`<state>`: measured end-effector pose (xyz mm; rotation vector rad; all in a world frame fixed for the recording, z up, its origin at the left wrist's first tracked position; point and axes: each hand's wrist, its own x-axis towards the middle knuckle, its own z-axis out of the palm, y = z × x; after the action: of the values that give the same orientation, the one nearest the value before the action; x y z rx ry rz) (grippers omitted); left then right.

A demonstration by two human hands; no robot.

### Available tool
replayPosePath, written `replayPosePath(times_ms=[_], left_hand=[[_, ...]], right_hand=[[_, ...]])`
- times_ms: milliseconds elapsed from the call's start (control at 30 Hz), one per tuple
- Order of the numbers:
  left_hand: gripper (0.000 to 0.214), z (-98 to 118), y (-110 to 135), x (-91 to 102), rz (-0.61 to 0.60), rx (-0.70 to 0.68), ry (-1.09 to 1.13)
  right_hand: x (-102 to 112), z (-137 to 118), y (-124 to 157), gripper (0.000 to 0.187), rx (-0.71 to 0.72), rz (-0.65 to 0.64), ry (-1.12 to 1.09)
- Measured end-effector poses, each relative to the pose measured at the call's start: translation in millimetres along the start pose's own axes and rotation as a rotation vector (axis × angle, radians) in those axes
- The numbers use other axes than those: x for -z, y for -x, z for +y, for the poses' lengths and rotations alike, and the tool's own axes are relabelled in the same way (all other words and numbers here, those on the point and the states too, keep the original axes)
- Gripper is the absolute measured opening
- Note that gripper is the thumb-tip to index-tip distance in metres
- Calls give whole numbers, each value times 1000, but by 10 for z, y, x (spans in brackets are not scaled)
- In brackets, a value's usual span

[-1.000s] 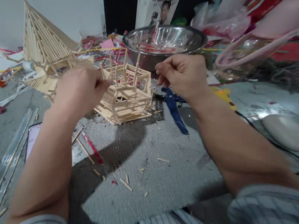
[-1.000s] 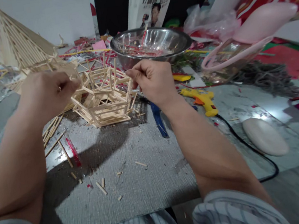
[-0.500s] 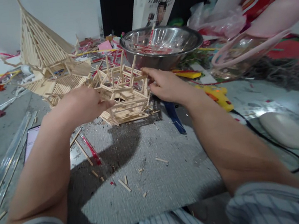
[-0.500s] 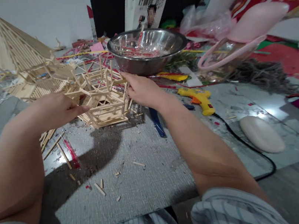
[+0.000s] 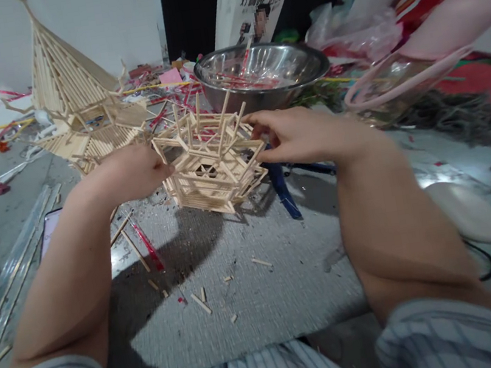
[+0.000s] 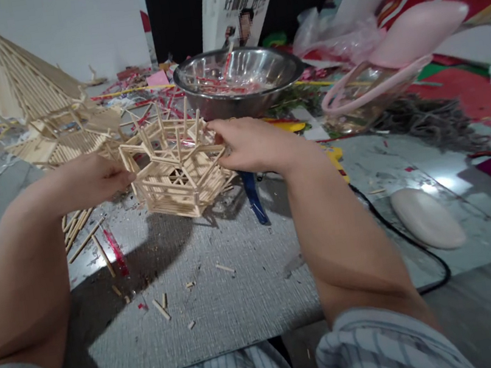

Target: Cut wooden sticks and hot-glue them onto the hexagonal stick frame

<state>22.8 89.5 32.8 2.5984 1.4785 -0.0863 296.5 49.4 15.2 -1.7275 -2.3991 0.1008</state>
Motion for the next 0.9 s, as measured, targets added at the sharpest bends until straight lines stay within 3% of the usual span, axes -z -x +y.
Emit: replayPosePath(times_ms=[100,267,533,900], left_hand=[[44,37,-7,38,-121,81,-51],[48,-18,-36,43,-173,114,79],[59,-147,-121,-30,-147,119,267],[65,-290,-158,-56,-24,150,251]], right_hand=[[66,-19,57,54,12,-55,-18],[86,-70,95,39,23,-75,-40],[49,-153,96,36,41,-83,-105],[20,-497,144,36,28,-68,-109]])
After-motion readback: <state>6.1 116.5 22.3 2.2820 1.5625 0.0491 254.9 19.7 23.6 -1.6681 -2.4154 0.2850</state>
